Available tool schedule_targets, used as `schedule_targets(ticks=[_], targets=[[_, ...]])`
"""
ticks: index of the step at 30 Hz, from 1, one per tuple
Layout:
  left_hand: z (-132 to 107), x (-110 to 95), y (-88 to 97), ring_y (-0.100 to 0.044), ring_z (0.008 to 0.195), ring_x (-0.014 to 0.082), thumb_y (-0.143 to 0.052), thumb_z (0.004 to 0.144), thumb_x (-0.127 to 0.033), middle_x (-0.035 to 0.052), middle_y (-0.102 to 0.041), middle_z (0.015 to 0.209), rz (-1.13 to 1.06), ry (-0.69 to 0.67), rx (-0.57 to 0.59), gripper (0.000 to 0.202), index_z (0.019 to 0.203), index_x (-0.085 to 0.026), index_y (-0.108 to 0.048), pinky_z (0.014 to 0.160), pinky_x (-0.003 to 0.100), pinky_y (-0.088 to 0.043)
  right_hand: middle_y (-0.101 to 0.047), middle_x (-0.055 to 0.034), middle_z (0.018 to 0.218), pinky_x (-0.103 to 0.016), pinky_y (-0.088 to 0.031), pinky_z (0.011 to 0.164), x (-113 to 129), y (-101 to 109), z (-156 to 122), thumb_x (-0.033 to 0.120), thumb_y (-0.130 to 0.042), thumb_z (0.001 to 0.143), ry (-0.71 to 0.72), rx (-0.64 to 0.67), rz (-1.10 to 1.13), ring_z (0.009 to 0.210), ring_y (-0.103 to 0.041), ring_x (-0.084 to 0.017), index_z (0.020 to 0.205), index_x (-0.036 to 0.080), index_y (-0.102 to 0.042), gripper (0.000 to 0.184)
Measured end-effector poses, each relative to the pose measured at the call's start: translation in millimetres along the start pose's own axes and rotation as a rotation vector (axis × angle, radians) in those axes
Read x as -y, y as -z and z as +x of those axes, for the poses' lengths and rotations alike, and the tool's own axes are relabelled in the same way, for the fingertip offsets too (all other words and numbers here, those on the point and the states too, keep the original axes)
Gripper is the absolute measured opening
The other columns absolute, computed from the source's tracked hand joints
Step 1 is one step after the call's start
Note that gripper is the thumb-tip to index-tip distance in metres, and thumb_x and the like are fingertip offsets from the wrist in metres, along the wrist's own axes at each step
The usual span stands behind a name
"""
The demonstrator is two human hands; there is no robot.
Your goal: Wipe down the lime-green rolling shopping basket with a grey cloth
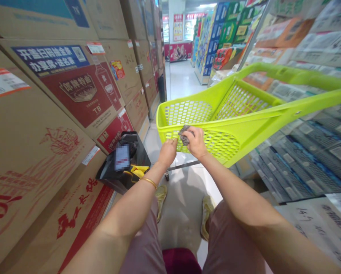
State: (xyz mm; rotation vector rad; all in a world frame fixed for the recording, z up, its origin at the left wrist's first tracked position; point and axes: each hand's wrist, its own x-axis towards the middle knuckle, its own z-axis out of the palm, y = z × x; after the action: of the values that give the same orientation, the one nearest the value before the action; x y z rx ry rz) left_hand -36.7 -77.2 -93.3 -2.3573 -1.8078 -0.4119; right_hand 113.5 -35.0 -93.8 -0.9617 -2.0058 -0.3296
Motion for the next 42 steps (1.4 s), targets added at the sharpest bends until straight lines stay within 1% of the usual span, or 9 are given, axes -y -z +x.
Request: schedule_targets(ticks=[3, 6, 13, 17, 23, 29, 32, 38, 42], targets=[[-7.6, -4.5, 0.0, -0.055, 0.093, 0.0204, -0.036, 0.093, -0.014, 0.0105, -0.062, 0.094, 0.017, -0.055, -0.009, 0.024, 0.104, -0.012, -0.057, 0.084, 0.031, -0.044, -0.052, -0.0041, 0.104, -0.032, -0.036, 0.085, -1.0, -0.6, -5.8, 0.005, -0.046, 0.077, 0.036, -0.035, 0.005, 0.093, -0.041, -0.019, 0.101, 0.026, -0.063, 0.036], [-10.5, -10.1, -3.0, -0.055, 0.094, 0.0208, -0.037, 0.092, -0.013, 0.0108, -0.062, 0.095, 0.021, -0.088, 0.029, 0.024, 0.103, -0.012, -0.058, 0.085, 0.032, -0.044, -0.052, -0.0048, 0.104, -0.032, -0.036, 0.084, 0.7, -1.0, -9.8, 0.006, -0.045, 0.078, 0.049, -0.035, 0.008, 0.093, -0.041, -0.019, 0.102, 0.024, -0.063, 0.035], [1.5, -14.5, -10.8, -0.057, 0.099, 0.0207, -0.038, 0.087, -0.003, 0.0132, -0.063, 0.102, -0.047, 0.069, 0.164, 0.03, 0.107, -0.009, -0.059, 0.089, 0.032, -0.045, -0.054, -0.004, 0.104, -0.031, -0.035, 0.085, 5.9, -2.6, -5.7, 0.01, -0.043, 0.086, 0.047, 0.028, -0.052, 0.093, -0.041, -0.018, 0.102, 0.026, -0.065, 0.032], [8.2, -11.8, -16.1, -0.058, 0.098, 0.0207, -0.038, 0.085, 0.0, 0.0136, -0.064, 0.102, -0.093, 0.079, 0.17, 0.033, 0.108, -0.008, -0.06, 0.089, 0.031, -0.045, -0.055, -0.0035, 0.107, -0.032, -0.032, 0.085, -1.8, -8.1, -6.7, 0.014, -0.045, 0.089, 0.083, 0.11, -0.119, 0.094, -0.04, -0.019, 0.106, 0.029, -0.064, 0.03], [9.2, -6.7, -25.7, -0.059, 0.096, 0.0206, -0.036, 0.084, 0.001, 0.0124, -0.065, 0.097, -0.137, 0.087, 0.118, 0.032, 0.097, -0.01, -0.063, 0.089, 0.033, -0.047, -0.059, -0.0033, 0.104, -0.032, -0.03, 0.082, -9.9, -30.1, -32.7, 0.024, -0.048, 0.091, 0.082, 0.282, -0.162, 0.095, -0.041, -0.019, 0.107, 0.033, -0.065, 0.025], [10.1, -3.9, -28.3, -0.059, 0.094, 0.0194, -0.036, 0.087, -0.003, 0.0109, -0.065, 0.094, -0.124, 0.075, 0.109, 0.029, 0.088, -0.01, -0.063, 0.089, 0.032, -0.047, -0.061, -0.004, 0.107, -0.032, -0.031, 0.08, -6.4, -41.9, -49.5, 0.026, -0.041, 0.094, 0.054, 0.395, -0.136, 0.095, -0.045, -0.02, 0.104, 0.028, -0.067, 0.028], [9.7, -4.2, -27.9, -0.059, 0.095, 0.019, -0.036, 0.089, -0.006, 0.0099, -0.065, 0.095, -0.11, 0.056, 0.092, 0.027, 0.094, -0.011, -0.062, 0.09, 0.031, -0.046, -0.061, -0.0051, 0.111, -0.032, -0.031, 0.08, -6.1, -41.0, -57.6, 0.025, -0.039, 0.094, 0.039, 0.458, -0.133, 0.096, -0.045, -0.02, 0.106, 0.026, -0.066, 0.029], [7.6, -6.7, -23.1, -0.058, 0.098, 0.0194, -0.038, 0.086, -0.003, 0.0112, -0.064, 0.099, -0.062, 0.065, 0.119, 0.03, 0.107, -0.011, -0.058, 0.089, 0.029, -0.045, -0.058, -0.0044, 0.114, -0.032, -0.031, 0.08, -10.2, -32.1, -78.7, 0.024, -0.043, 0.093, 0.164, 0.645, -0.054, 0.095, -0.044, -0.02, 0.105, 0.025, -0.063, 0.024], [9.6, -8.2, -19.9, -0.059, 0.098, 0.0202, -0.038, 0.087, -0.004, 0.0122, -0.064, 0.1, -0.046, 0.064, 0.144, 0.029, 0.106, -0.01, -0.059, 0.089, 0.03, -0.045, -0.055, -0.0042, 0.119, -0.033, -0.03, 0.083, -8.8, -21.2, -58.3, 0.024, -0.043, 0.093, 0.095, 0.578, -0.079, 0.098, -0.042, -0.02, 0.11, 0.028, -0.061, 0.025]])
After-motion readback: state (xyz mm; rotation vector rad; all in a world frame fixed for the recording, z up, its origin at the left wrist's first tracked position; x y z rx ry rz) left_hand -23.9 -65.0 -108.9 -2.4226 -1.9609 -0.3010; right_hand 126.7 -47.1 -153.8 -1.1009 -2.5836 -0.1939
